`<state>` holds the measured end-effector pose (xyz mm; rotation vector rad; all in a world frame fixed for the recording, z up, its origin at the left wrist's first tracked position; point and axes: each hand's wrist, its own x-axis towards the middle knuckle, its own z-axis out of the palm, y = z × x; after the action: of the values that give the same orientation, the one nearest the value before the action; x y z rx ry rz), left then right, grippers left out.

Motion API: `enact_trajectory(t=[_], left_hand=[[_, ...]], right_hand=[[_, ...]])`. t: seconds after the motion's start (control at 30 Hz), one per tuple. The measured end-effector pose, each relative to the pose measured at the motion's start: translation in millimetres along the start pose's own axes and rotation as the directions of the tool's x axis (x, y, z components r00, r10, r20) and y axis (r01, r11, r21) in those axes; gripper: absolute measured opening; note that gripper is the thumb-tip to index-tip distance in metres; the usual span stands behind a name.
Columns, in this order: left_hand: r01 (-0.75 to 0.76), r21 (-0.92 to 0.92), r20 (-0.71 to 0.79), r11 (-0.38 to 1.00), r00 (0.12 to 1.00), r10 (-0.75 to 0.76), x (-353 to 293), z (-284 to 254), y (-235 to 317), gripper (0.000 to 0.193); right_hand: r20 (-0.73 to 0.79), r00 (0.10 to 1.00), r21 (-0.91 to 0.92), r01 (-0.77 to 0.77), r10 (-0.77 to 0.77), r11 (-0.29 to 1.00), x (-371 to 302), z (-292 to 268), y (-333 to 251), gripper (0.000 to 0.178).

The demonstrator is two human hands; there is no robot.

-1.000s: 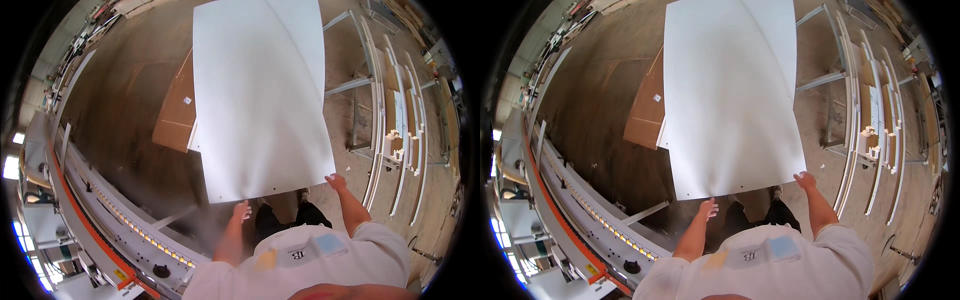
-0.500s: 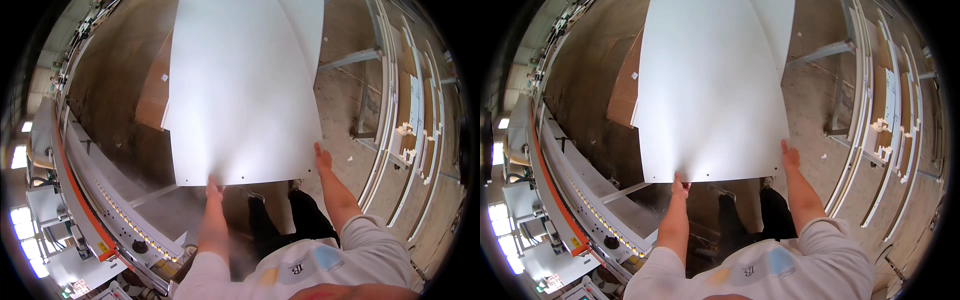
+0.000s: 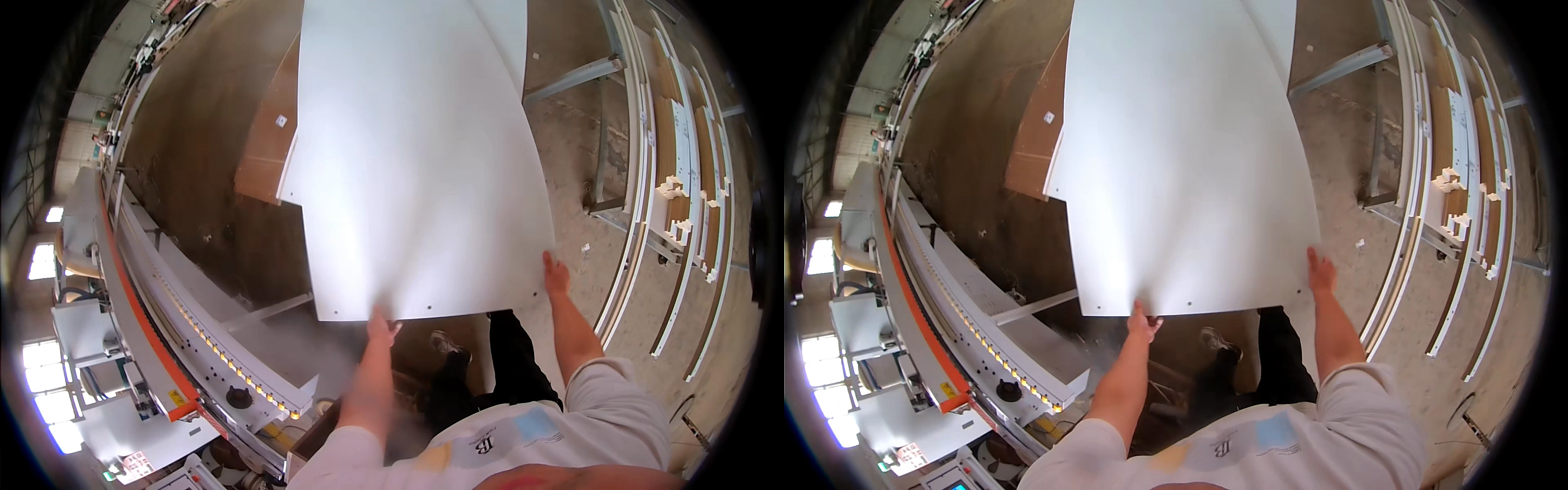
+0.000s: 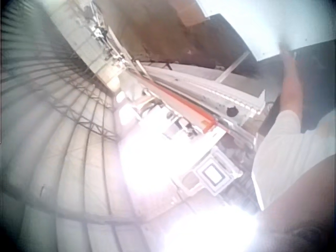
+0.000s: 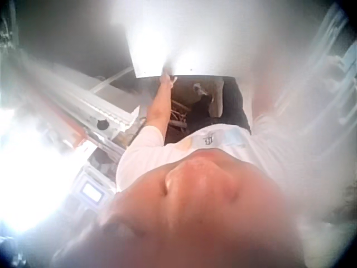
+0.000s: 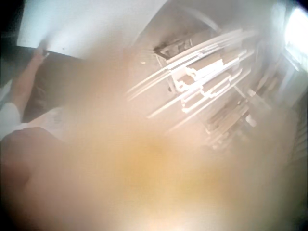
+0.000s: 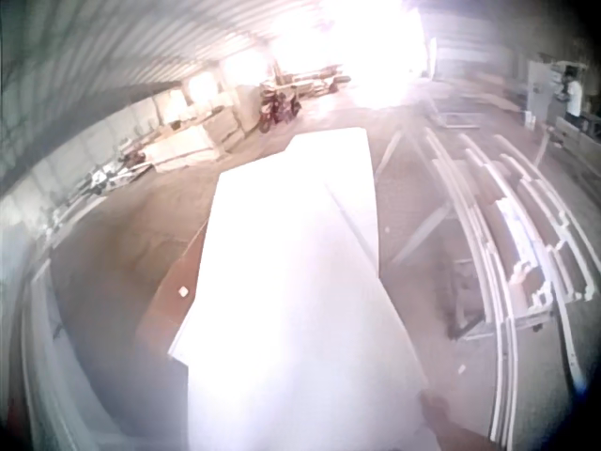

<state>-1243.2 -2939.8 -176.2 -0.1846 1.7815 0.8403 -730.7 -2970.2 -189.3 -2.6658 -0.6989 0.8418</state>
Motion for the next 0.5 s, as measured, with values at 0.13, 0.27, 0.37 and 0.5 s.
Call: enact_trajectory(t=[0.13, 0.27, 0.37, 0.5], left_hand=[[-0.135, 0.129, 0.028, 0.982, 0.991, 0.133, 51.4, -106.1, 28.7, 0.038], [-0.176, 0.132, -0.270, 0.975, 0.941, 0.207, 86.4, -170.4, 75.8, 0.047], [-0.201, 0.177, -0.224, 0.963, 0.945, 0.238, 107.7, -212.7, 61.3, 0.059], [-0.141, 0.211, -0.206, 0.967, 0.961, 0.185, 53.8, -215.7, -11.8, 0.092]], right_hand=[[-0.079, 0.996, 0.030, -0.048, 0.050, 0.998, -119.6, 103.2, 52.4, 0.088], [0.206, 0.975, 0.345, 0.005, -0.081, 0.938, -253.9, 166.1, 45.9, 0.072], [0.524, 0.848, 0.170, -0.007, -0.084, 0.985, -303.3, 180.0, 12.0, 0.065], [0.702, 0.704, 0.269, -0.121, -0.108, 0.956, -339.2, 222.0, -24.4, 0.063]])
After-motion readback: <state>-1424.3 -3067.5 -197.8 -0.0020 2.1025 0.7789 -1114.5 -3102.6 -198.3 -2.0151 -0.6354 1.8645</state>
